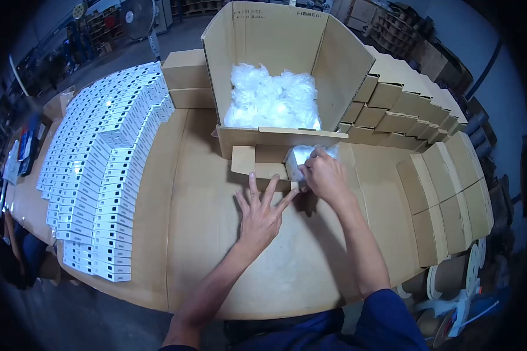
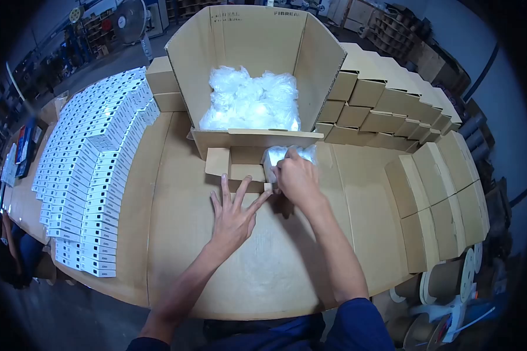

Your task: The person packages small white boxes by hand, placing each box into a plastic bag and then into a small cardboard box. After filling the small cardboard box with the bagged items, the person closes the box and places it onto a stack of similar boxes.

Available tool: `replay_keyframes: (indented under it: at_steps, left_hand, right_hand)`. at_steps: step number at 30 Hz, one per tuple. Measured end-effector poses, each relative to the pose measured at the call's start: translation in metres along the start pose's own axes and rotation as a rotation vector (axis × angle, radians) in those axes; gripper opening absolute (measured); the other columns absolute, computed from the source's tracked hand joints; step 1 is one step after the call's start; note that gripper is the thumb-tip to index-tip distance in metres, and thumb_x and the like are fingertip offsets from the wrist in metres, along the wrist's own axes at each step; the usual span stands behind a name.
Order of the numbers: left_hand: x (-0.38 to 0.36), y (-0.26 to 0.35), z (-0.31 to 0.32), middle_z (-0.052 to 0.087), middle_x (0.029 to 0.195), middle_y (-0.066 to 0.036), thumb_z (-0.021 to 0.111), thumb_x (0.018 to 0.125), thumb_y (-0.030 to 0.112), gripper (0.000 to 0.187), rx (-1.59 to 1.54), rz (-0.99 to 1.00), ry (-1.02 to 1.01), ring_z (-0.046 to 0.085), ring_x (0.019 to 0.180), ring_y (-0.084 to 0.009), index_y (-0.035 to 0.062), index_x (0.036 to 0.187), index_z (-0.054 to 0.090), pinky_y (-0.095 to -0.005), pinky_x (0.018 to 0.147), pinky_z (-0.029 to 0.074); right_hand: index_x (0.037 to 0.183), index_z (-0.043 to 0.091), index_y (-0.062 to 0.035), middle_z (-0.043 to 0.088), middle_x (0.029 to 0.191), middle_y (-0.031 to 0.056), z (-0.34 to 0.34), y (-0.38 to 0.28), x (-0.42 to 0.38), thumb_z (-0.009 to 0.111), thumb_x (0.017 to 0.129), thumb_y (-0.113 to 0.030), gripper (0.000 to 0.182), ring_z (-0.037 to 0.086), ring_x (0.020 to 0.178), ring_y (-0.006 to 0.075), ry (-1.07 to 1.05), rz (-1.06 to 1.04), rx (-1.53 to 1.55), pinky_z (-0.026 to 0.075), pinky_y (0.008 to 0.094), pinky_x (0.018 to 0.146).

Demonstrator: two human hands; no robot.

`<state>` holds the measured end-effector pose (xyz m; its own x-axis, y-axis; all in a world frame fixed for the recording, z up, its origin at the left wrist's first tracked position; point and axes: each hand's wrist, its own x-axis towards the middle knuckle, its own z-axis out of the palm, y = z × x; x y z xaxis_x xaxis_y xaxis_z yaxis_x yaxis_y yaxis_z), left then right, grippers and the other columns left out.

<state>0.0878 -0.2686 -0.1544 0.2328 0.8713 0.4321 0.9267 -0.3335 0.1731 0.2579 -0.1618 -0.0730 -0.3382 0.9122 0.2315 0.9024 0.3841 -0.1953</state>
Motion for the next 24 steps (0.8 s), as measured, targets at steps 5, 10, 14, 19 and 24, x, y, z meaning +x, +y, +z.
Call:
replay_keyframes:
  at_steps: [5,10,14,19,24]
  left_hand:
    - [0.0,-0.005,-0.001,0.029,0.164,-0.016,0.069,0.088,0.015,0.074,0.047,0.033,-0.009,0.019,0.148,-0.061,0.0375,0.155,0.046,-0.0817,0.092,0.04]
    - [0.0,-0.005,0.001,0.028,0.166,-0.015,0.069,0.087,0.018,0.079,0.064,0.025,-0.007,0.02,0.148,-0.0596,0.039,0.158,0.041,-0.0819,0.096,0.037]
    - [0.002,-0.004,-0.006,0.035,0.162,-0.017,0.071,0.084,0.017,0.082,-0.011,0.003,0.053,0.024,0.149,-0.0554,0.0357,0.158,0.041,-0.0795,0.106,0.03]
    - [-0.006,-0.045,-0.053,0.06,0.129,-0.014,0.072,0.088,0.013,0.037,-0.28,-0.044,0.296,0.059,0.121,-0.0335,0.013,0.125,0.067,-0.0458,0.098,0.052]
    - [-0.04,-0.143,-0.087,0.067,0.078,-0.014,0.072,0.085,0.012,0.008,-0.154,-0.396,0.272,0.069,0.071,-0.0281,0.0064,0.087,0.066,-0.0389,0.056,0.054]
  right_hand:
    - [0.123,0.076,-0.0182,0.047,0.152,0.0163,-0.012,0.034,-0.018,0.038,0.109,-0.037,0.045,0.037,0.145,0.0404,-0.1,-0.113,0.16,0.03,0.0552,0.117]
    - [0.148,0.058,-0.0262,0.025,0.169,0.0119,0.011,0.026,-0.051,0.031,0.11,-0.038,0.048,0.01,0.158,0.0423,-0.071,-0.023,0.201,0.004,0.0685,0.123]
    - [0.151,0.053,-0.0199,0.028,0.166,0.0188,0.015,0.01,-0.057,0.04,0.108,-0.035,0.047,0.014,0.156,0.0435,0.027,-0.008,-0.116,0.007,0.0653,0.124]
    - [0.123,0.066,-0.0002,0.063,0.128,0.0201,0.016,-0.042,-0.042,0.059,0.1,-0.01,0.025,0.062,0.112,0.033,0.571,-0.053,0.514,0.049,0.044,0.092]
    - [0.078,0.068,0.0005,0.063,0.065,0.0132,0.032,-0.137,0.014,0.066,0.095,-0.001,0.017,0.058,0.052,0.0235,0.451,-0.357,0.669,0.048,0.0335,0.052]
